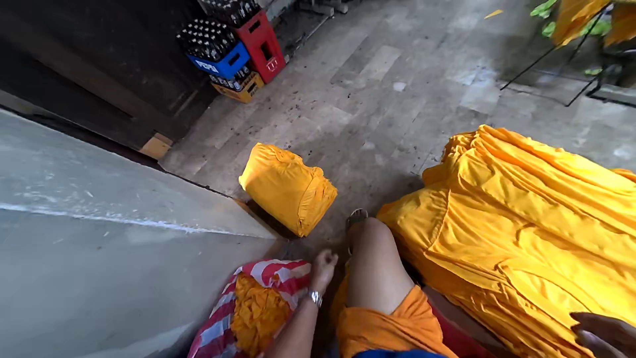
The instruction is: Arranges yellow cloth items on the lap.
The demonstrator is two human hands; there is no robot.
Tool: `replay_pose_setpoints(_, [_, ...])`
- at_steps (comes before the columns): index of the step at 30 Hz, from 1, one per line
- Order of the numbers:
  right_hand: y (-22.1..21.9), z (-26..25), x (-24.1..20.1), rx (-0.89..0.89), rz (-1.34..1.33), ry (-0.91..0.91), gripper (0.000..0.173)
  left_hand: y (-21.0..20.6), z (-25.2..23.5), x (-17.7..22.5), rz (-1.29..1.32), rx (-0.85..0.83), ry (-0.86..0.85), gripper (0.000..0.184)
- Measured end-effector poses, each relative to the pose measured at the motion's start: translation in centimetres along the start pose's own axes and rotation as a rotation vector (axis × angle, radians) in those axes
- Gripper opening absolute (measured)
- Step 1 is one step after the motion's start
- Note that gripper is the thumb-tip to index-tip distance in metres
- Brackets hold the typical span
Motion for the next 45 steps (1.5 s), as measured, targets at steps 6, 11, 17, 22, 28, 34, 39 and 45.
replay_pose_setpoints(6, [-0.7,-0.6,3.8,0.271,0.382,0.193,0.044,-4.5,5.8,23.5,-0.153,-0.111,-0.626,0.042])
replay_pose_setpoints(11, [-1.8,0.2,6.7,0.492,0.461,0.238,0.041,-20.7,15.3,25.3,-0.440,-0.563,-1.019,0.074])
replay_pose_setpoints(17, [0.9,2.5,8.4,0.383,0.232,0.073,0.030,-21.6,14.7,24.1,-0.503,-0.712,-0.962,0.068])
replay_pose_setpoints(22, [1.3,-0.5,3.5,0.485,0.147,0.025,0.030,-19.3,14.5,27.7,-0.304,-0.580,-0.862,0.033])
replay_pose_setpoints(28, [-2.8,-5.6,-2.4,0.171,0.117,0.035,0.026,-22.2,18.5,31.6,-0.492,-0.643,-1.063,0.065])
replay_pose_setpoints(34, [0.2,-0.2,-6.1,0.668,0.324,0.278,0.019,-21.3,19.3,37.3,-0.401,-0.592,-1.234,0.022])
replay_pose_setpoints(39, [-3.9,-2.5,-2.2,0.286,0.260,-0.057,0.033,-18.7,21.6,37.9,-0.362,-0.769,-1.307,0.016])
replay_pose_setpoints(45, [1.4,-0.6,-6.9,0.686,0.288,0.190,0.022,-20.4,20.7,37.2,-0.569,-0.646,-1.194,0.021])
Point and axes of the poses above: each hand's wrist, its own z-axis away from the middle knuckle, its own y-axis out of the back of the hand, x = y × z, the point moved 9 cm from there along -z, towards the middle knuckle, and after that the axes turned 11 degrees about x, right-handed, at the moved point
